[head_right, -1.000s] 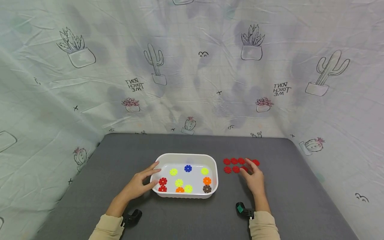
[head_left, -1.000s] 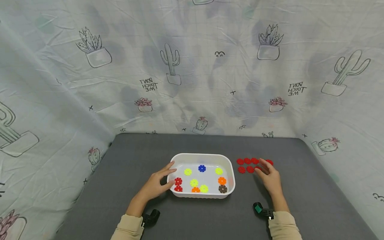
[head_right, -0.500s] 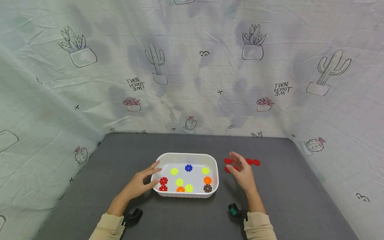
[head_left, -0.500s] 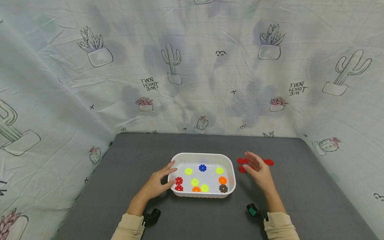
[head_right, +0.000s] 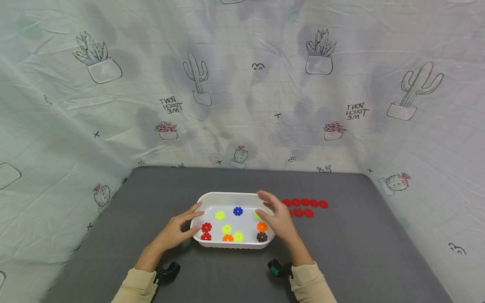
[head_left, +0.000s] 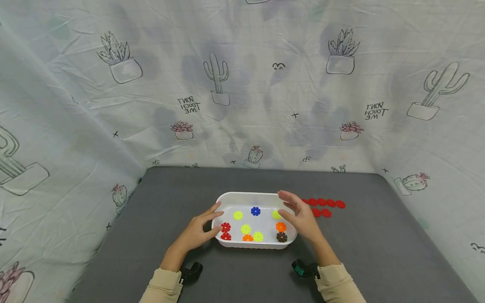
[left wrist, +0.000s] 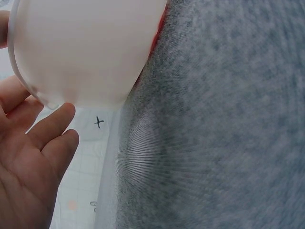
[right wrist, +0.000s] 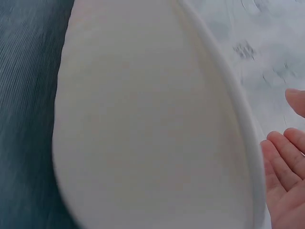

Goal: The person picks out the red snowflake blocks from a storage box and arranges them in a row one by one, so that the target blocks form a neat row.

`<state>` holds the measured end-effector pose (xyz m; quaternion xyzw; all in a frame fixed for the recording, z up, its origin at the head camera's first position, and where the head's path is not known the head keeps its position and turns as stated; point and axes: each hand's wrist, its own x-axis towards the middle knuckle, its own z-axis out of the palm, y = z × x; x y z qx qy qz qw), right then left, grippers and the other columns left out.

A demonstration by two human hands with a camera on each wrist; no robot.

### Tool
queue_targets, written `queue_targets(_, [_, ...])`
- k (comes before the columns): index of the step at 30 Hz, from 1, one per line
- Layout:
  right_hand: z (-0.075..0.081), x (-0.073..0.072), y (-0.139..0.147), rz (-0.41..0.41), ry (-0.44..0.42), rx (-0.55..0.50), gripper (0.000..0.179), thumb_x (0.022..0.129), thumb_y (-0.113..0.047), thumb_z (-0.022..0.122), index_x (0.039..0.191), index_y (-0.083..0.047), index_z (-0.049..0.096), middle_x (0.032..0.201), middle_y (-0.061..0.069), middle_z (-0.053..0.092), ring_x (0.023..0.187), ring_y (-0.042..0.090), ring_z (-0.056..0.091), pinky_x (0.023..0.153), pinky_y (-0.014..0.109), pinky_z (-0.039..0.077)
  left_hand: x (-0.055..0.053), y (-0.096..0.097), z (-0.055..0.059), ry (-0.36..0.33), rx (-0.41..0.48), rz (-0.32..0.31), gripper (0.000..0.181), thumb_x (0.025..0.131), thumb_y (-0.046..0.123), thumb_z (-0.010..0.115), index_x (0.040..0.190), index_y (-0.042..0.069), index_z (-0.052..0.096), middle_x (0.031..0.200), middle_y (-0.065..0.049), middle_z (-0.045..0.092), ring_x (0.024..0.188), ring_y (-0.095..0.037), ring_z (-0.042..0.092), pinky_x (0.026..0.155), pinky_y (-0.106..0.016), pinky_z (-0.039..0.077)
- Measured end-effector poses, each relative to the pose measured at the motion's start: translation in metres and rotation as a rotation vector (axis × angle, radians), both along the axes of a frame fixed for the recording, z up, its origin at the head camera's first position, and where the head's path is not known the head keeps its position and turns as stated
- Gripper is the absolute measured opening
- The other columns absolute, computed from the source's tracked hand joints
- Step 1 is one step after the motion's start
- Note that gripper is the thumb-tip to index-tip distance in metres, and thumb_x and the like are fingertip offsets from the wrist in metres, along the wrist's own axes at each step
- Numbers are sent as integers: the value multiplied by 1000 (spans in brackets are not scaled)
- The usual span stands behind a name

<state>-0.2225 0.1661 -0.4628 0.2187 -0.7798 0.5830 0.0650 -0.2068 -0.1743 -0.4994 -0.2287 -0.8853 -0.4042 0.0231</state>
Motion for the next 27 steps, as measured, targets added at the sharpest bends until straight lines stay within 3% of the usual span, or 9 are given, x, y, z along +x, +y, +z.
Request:
queue_targets(6, [19, -1, -32, 68, 1, 43, 51, 87, -3, 65, 134, 4, 47, 136, 23, 51, 127, 36, 48, 104, 49, 38, 2, 0, 2, 1, -1, 5, 50, 86, 28, 66, 131, 9, 58, 152, -1, 36, 137, -29, 37, 105, -58, 34])
queue_targets(12, [43, 4, -62, 138, -2, 56, 51, 86, 1, 64, 132, 11, 45, 134, 28, 50, 125, 41, 48, 103, 53, 38, 2, 1, 3, 11, 6, -6, 49, 86, 25, 67, 130, 7, 58, 152, -3, 37, 137, -28, 38, 106, -57, 34])
queue_targets(20, [13, -16, -90, 202, -42, 86, 51, 87, -5, 66, 134, 1, 47, 136, 20, 52, 126, 32, 50, 104, 46, 40, 1, 1, 4, -5, 9, -14, 49, 87, 28, 66, 131, 8, 57, 152, -1, 35, 138, -27, 37, 107, -57, 33])
queue_targets(25, [5, -27, -105, 252, -114, 100, 46, 88, -7, 65, 131, -2, 51, 132, 20, 55, 123, 32, 53, 104, 45, 41, 0, 0, 3, 3, 9, -14, 50, 87, 30, 65, 132, 9, 57, 152, -1, 35, 138, -28, 37, 106, -57, 33])
queue_targets(27, [2, -30, -112, 256, -147, 150, 42, 88, -9, 66, 127, -2, 55, 128, 18, 58, 120, 31, 55, 102, 44, 43, 0, 0, 4, 9, 8, -16, 50, 88, 30, 65, 132, 10, 57, 152, -2, 35, 138, -28, 37, 106, -57, 34])
